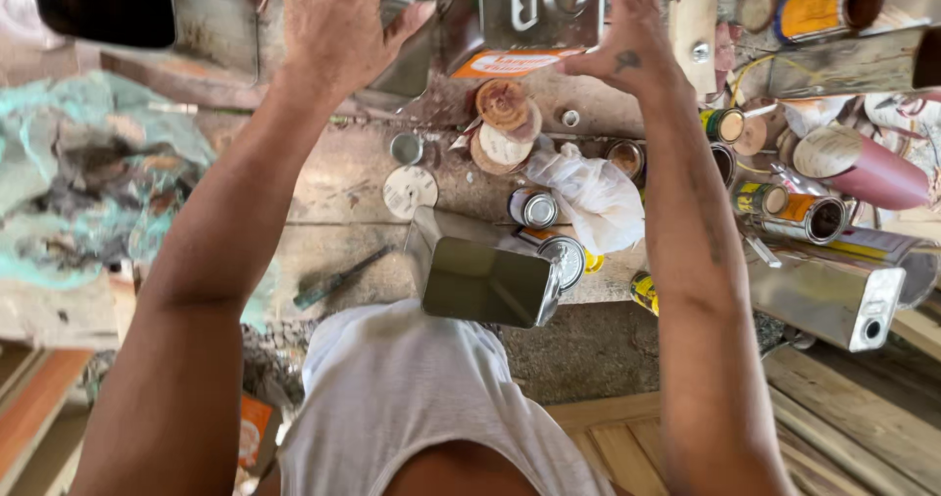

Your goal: The person pours a clear liquid from a large metal can into a smaller metal container, then adds a dark liquid from a small jar. The person uses a wooden stick to stir the mixture in the small jar.

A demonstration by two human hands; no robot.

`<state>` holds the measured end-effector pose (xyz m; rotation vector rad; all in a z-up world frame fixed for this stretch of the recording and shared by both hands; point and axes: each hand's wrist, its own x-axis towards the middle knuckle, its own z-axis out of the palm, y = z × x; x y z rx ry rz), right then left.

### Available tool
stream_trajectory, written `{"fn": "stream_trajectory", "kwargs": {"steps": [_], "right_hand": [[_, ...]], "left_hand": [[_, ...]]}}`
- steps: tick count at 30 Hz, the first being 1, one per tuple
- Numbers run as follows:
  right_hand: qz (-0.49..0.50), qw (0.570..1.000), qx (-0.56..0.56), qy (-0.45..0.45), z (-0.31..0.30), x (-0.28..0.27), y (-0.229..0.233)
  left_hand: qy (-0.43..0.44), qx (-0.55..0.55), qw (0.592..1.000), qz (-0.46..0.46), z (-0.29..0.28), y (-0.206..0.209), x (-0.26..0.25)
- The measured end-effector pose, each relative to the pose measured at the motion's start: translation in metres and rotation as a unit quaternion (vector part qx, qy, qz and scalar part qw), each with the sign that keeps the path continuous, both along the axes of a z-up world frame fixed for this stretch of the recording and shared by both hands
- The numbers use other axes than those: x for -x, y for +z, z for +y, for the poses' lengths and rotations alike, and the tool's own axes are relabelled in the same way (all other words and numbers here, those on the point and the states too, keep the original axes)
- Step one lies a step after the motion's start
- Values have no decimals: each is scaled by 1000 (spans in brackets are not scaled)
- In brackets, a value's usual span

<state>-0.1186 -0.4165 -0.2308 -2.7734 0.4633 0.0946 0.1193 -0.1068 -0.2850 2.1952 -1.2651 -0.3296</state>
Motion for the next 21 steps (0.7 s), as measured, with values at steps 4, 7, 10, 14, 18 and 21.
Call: {"fn": "stream_trajectory", "kwargs": {"steps": [4,7,10,14,18,21], "right_hand": [[62,996,-3,61,-13,-37,-5],[94,993,22,62,6,-27,-3],[80,989,90,86,35,-14,18],[95,988,78,93,67,21,74],[195,970,131,67,97,36,149],[117,975,133,136,134,41,207]], "left_hand": [[-24,59,990,-125,3,24,15],[-32,111,993,-24,26,31,56],[-25,154,981,114,48,31,86],[-20,185,954,237,72,18,116],[-65,184,960,200,57,24,126],[-107,261,945,164,53,45,131]]}}
